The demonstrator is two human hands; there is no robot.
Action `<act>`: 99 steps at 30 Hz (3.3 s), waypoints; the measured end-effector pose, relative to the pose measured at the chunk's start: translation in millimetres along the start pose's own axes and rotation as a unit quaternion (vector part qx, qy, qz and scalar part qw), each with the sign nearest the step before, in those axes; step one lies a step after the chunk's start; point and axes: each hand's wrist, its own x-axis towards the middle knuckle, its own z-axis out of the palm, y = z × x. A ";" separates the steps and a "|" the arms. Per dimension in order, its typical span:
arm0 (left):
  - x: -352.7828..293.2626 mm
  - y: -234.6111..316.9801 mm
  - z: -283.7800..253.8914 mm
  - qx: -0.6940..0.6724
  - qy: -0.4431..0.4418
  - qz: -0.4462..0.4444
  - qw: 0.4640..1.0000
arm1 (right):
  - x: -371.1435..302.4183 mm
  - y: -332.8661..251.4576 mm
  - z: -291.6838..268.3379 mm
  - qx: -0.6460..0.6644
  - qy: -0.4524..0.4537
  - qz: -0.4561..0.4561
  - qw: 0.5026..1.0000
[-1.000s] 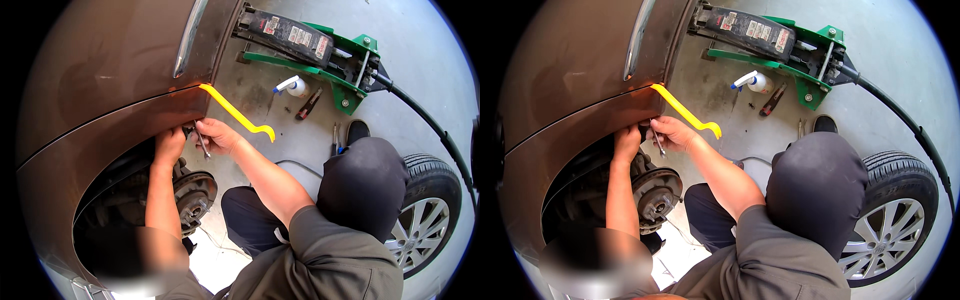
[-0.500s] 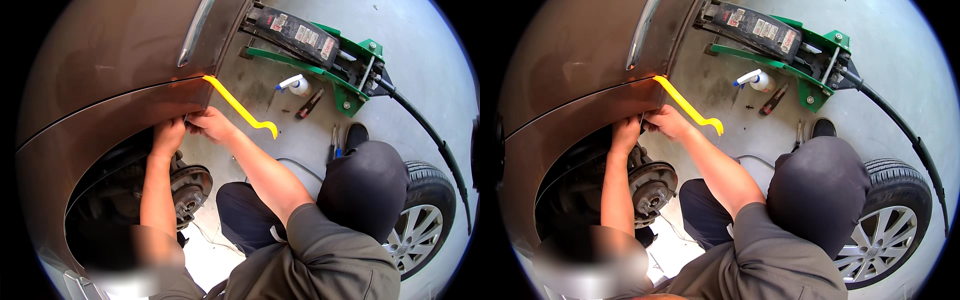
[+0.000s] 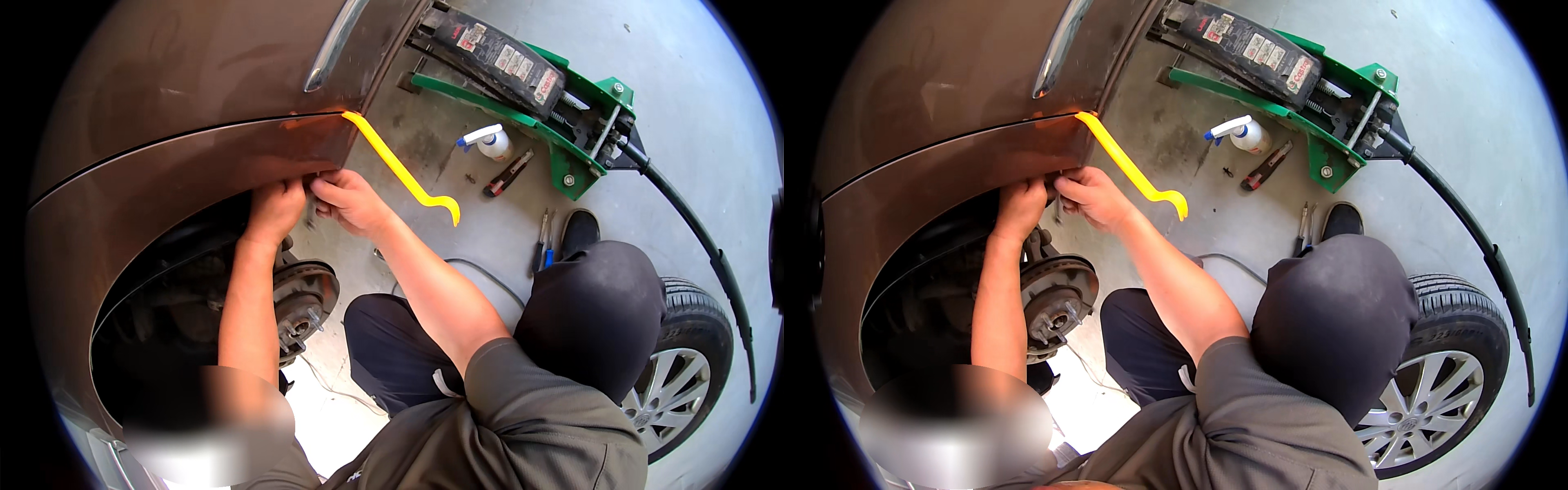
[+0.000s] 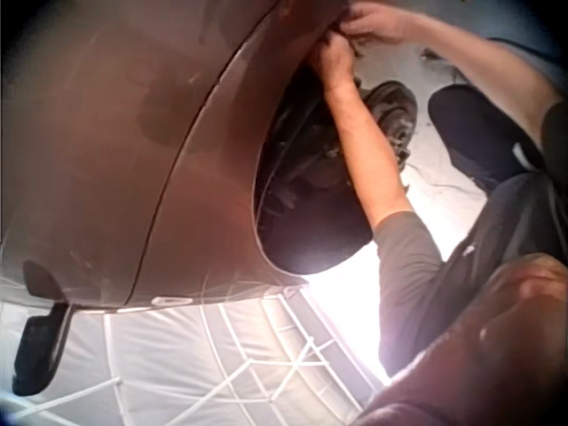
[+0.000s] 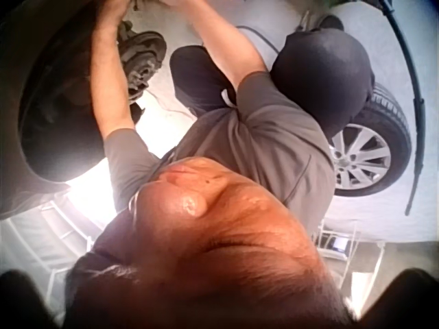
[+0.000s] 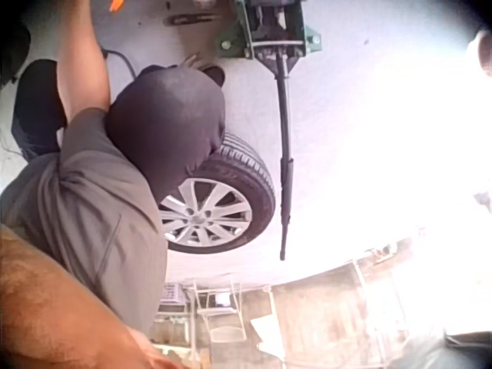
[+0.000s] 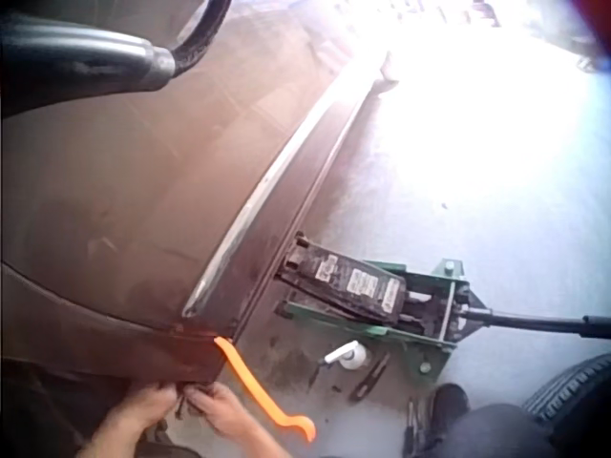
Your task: The person uses a prying tool to separate a car panel, then uses a socket wrench to remove fasteners from behind the panel.
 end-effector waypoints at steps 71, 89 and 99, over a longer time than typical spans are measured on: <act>-6.4 2.0 2.3 -0.089 -0.050 -0.144 0.984 | 16.0 15.4 -9.1 -0.123 0.041 -0.052 0.990; -9.2 -8.2 4.8 0.001 -0.011 0.001 1.000 | 4.5 6.4 -22.7 0.087 -0.045 0.049 0.994; -13.7 11.9 4.1 0.033 -0.020 0.011 0.999 | 19.3 18.2 -17.7 -0.063 -0.036 -0.112 0.991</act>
